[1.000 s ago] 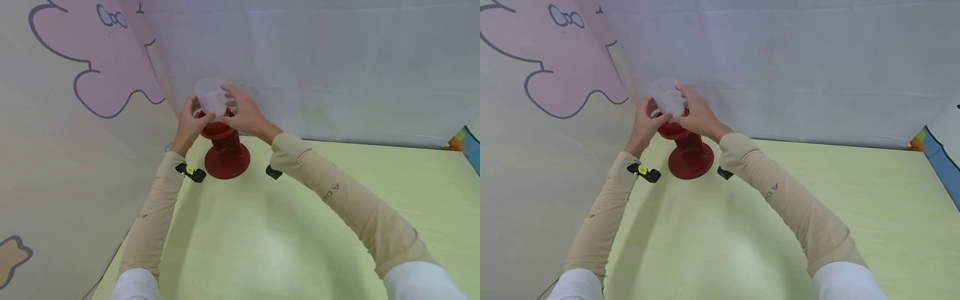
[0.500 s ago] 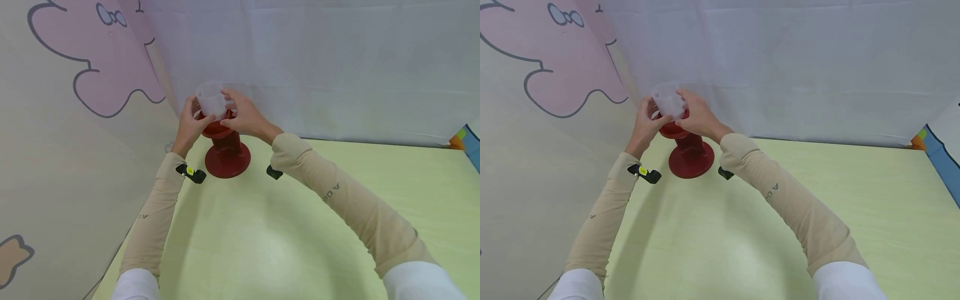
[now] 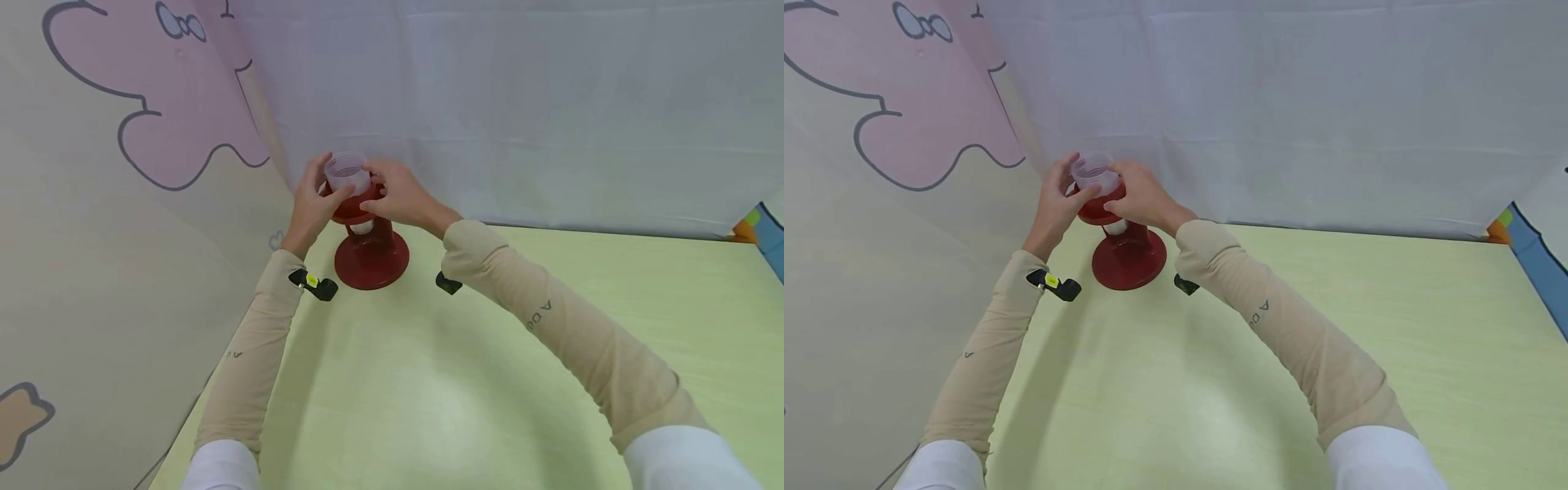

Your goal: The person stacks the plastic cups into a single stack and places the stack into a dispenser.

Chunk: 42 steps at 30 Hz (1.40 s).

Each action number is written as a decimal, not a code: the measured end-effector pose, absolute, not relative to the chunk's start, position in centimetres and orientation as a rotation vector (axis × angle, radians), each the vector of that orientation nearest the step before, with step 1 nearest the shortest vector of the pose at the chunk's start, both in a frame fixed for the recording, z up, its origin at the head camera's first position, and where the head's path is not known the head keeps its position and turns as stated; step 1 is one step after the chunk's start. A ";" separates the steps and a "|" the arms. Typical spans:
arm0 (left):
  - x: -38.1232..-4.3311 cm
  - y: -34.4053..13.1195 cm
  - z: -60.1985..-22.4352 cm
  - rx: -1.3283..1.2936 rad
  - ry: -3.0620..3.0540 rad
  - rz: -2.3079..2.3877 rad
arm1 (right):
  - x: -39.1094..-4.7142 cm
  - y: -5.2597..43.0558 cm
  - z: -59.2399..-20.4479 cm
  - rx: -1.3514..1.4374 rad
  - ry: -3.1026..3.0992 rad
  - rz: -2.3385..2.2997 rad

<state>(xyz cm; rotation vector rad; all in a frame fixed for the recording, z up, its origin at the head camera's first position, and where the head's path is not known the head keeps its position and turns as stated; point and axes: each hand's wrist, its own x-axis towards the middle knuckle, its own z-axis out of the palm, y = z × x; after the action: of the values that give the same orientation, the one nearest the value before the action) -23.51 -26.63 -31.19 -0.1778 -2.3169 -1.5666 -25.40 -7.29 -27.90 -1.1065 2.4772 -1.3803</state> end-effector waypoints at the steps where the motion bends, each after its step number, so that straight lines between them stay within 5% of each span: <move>1: -23.5 -26.6 -31.2 -0.174 -2.325 -1.555 | -25.4 -7.3 -27.9 -1.119 2.492 -1.362; 42: -23.2 -25.9 -32.4 -0.087 -2.479 -1.374 | -24.6 -4.7 -29.8 -1.123 2.593 -1.182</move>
<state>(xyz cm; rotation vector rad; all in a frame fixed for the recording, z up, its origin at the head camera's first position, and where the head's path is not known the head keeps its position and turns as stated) -23.21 -25.87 -32.41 -0.0865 -2.4795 -1.3741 -24.60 -4.67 -29.80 -1.1232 2.5930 -1.1820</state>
